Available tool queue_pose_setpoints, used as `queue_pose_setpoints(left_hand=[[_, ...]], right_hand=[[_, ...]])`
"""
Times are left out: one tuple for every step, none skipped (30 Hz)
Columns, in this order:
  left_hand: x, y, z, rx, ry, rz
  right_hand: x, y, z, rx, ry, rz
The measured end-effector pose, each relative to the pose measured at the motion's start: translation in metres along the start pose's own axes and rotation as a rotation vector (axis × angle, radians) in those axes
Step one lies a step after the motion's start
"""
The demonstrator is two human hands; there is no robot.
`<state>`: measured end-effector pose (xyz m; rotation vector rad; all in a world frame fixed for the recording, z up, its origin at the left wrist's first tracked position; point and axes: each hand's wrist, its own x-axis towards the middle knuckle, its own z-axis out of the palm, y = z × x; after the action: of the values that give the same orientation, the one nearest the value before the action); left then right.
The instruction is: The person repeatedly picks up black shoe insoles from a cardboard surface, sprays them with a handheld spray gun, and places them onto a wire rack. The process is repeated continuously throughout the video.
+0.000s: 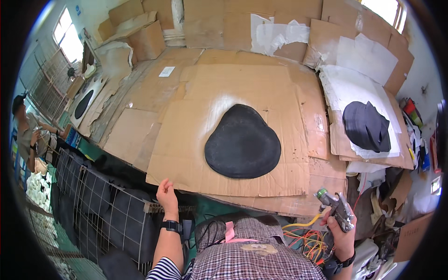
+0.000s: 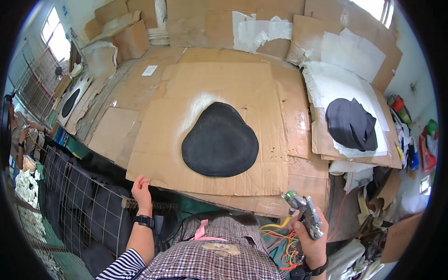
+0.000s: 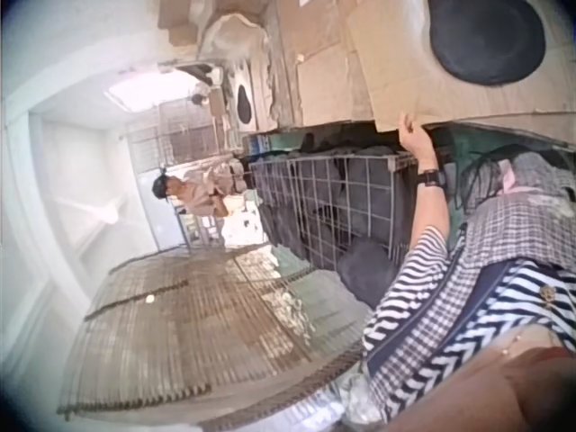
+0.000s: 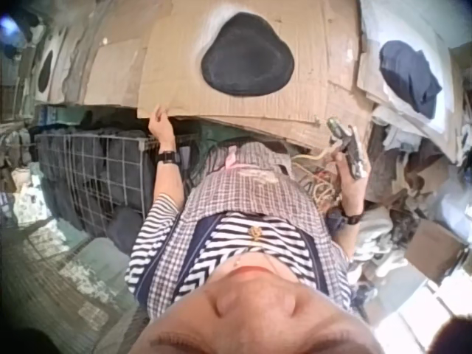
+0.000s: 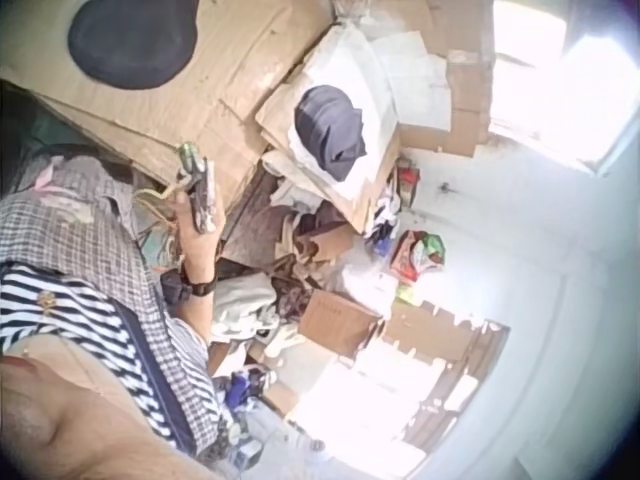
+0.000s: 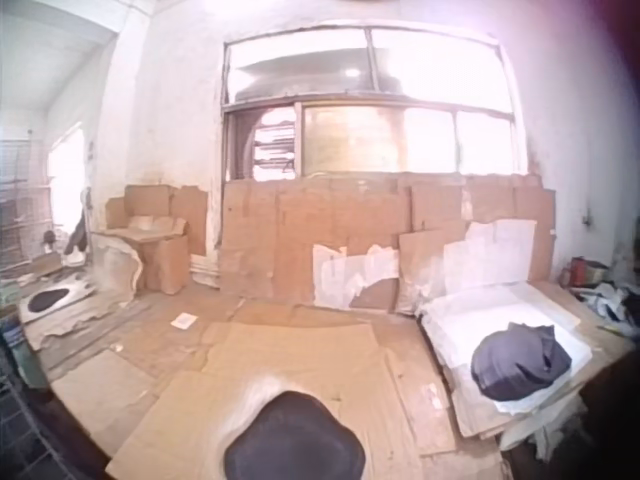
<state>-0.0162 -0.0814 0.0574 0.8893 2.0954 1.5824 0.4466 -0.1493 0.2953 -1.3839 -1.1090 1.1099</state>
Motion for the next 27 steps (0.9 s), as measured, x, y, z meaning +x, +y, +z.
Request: queue_pose_setpoints(left_hand=[[0.000, -0.002, 0.000, 0.007, 0.002, -0.008], [0.000, -0.006, 0.000, -0.010, 0.005, -0.023], [0.001, -0.012, 0.000, -0.027, 0.009, -0.039], [0.002, -0.016, 0.002, -0.045, 0.013, -0.055], [0.003, -0.017, 0.006, -0.041, 0.002, -0.048], [0.004, -0.018, 0.008, -0.032, -0.009, -0.044], [0.004, -0.019, 0.011, -0.024, -0.020, -0.041], [0.003, -0.020, 0.014, -0.014, -0.034, -0.045], [0.004, -0.018, 0.017, -0.004, -0.047, -0.041], [0.005, -0.017, 0.019, 0.006, -0.060, -0.037], [0.007, -0.019, 0.022, -0.020, -0.065, -0.043], [0.007, -0.024, 0.022, -0.047, -0.064, -0.053], [0.008, -0.025, 0.024, -0.074, -0.070, -0.058], [0.009, -0.025, 0.026, -0.073, -0.067, -0.051], [0.009, -0.024, 0.027, -0.056, -0.072, -0.057], [0.009, -0.023, 0.027, -0.038, -0.077, -0.063], [0.009, -0.021, 0.028, -0.020, -0.081, -0.067], [0.008, -0.021, 0.030, -0.048, -0.083, -0.077], [0.007, -0.022, 0.031, -0.041, -0.086, -0.075], [0.007, -0.022, 0.032, -0.035, -0.088, -0.072], [0.007, -0.023, 0.032, -0.028, -0.091, -0.073], [0.007, -0.025, 0.032, -0.035, -0.098, -0.077], [0.007, -0.027, 0.033, -0.042, -0.105, -0.081], [0.007, -0.031, 0.034, -0.049, -0.115, -0.084], [0.008, -0.034, 0.036, -0.040, -0.121, -0.080], [0.008, -0.038, 0.039, -0.030, -0.128, -0.077], [0.011, -0.040, 0.041, -0.018, -0.137, -0.069]], right_hand=[[-0.004, 0.001, -0.007, -0.029, 0.013, -0.001], [-0.007, 0.002, -0.013, -0.049, 0.017, 0.022], [-0.011, 0.002, -0.018, -0.070, 0.020, 0.046], [-0.015, 0.003, -0.022, -0.091, 0.023, 0.070], [-0.020, 0.004, -0.026, -0.090, -0.007, 0.089], [-0.025, 0.005, -0.028, -0.089, -0.040, 0.113], [-0.028, 0.007, -0.031, -0.089, -0.073, 0.138], [-0.030, 0.013, -0.035, -0.110, -0.125, 0.137], [-0.030, 0.011, -0.032, -0.088, -0.178, 0.173], [-0.028, 0.005, -0.026, -0.065, -0.232, 0.208], [-0.027, 0.002, -0.020, -0.043, -0.285, 0.243], [-0.022, 0.006, -0.011, -0.004, -0.281, 0.197], [-0.018, 0.009, -0.004, 0.026, -0.260, 0.173], [-0.012, 0.010, 0.003, 0.057, -0.238, 0.148], [-0.006, 0.011, 0.009, 0.084, -0.221, 0.127], [0.000, 0.012, 0.014, 0.082, -0.190, 0.096], [0.005, 0.010, 0.019, 0.089, -0.141, 0.068], [0.009, 0.008, 0.023, 0.093, -0.091, 0.040], [0.013, 0.006, 0.026, 0.097, -0.043, 0.011], [0.014, 0.002, 0.028, 0.091, -0.009, 0.014], [0.014, 0.002, 0.027, 0.082, 0.008, 0.004], [0.015, 0.002, 0.024, 0.074, 0.025, -0.007], [0.015, 0.002, 0.021, 0.065, 0.041, -0.016], [0.013, -0.001, 0.019, 0.048, 0.049, -0.018], [0.010, 0.001, 0.015, 0.027, 0.055, -0.013], [0.007, 0.004, 0.010, 0.005, 0.061, -0.006], [0.004, 0.005, 0.007, -0.012, 0.069, 0.001]])
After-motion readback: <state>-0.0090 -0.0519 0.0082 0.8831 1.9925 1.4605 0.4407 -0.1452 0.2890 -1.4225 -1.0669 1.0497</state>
